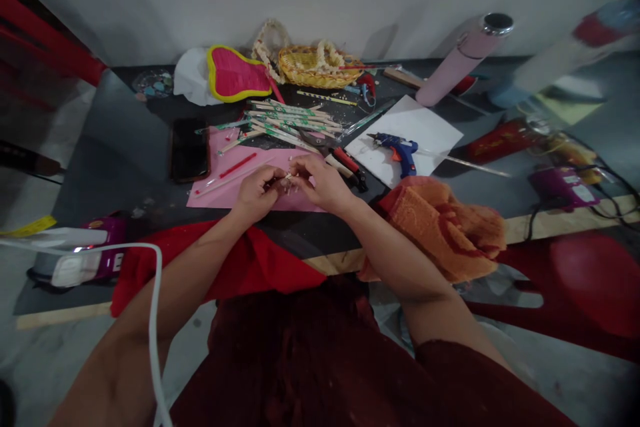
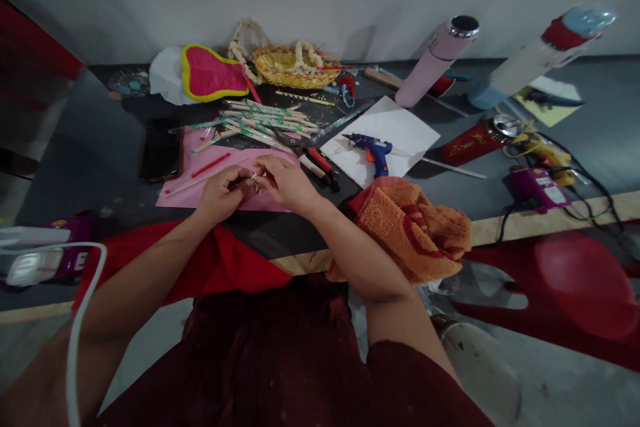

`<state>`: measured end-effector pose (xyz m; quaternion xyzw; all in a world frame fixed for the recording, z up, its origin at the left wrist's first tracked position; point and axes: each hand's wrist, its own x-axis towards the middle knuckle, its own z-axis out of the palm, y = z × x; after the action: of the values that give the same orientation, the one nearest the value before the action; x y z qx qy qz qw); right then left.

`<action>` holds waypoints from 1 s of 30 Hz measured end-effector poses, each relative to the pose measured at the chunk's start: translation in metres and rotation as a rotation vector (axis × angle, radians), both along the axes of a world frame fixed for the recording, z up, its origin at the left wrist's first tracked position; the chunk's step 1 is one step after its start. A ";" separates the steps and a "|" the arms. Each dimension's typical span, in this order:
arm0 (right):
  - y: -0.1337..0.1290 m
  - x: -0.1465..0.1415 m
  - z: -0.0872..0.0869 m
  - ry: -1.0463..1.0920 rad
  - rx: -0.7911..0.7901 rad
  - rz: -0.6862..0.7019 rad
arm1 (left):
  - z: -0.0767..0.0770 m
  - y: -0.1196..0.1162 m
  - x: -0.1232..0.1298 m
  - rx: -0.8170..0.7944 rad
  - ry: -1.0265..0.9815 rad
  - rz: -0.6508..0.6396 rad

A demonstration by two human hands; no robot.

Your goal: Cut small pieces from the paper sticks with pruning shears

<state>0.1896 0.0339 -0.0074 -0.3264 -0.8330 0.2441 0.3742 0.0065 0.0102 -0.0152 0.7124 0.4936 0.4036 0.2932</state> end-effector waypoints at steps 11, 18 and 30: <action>-0.001 0.002 -0.001 -0.045 0.025 -0.010 | 0.008 -0.003 0.001 -0.125 -0.179 -0.055; -0.002 0.003 0.001 -0.086 0.006 0.004 | 0.008 -0.003 0.000 -0.008 -0.014 -0.049; 0.002 0.006 0.007 -0.080 0.020 0.029 | 0.003 -0.001 -0.005 0.210 0.285 -0.059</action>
<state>0.1952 0.0362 -0.0001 -0.3199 -0.8543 0.2278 0.3404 0.0020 0.0091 -0.0118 0.8034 0.4641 0.3390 0.1559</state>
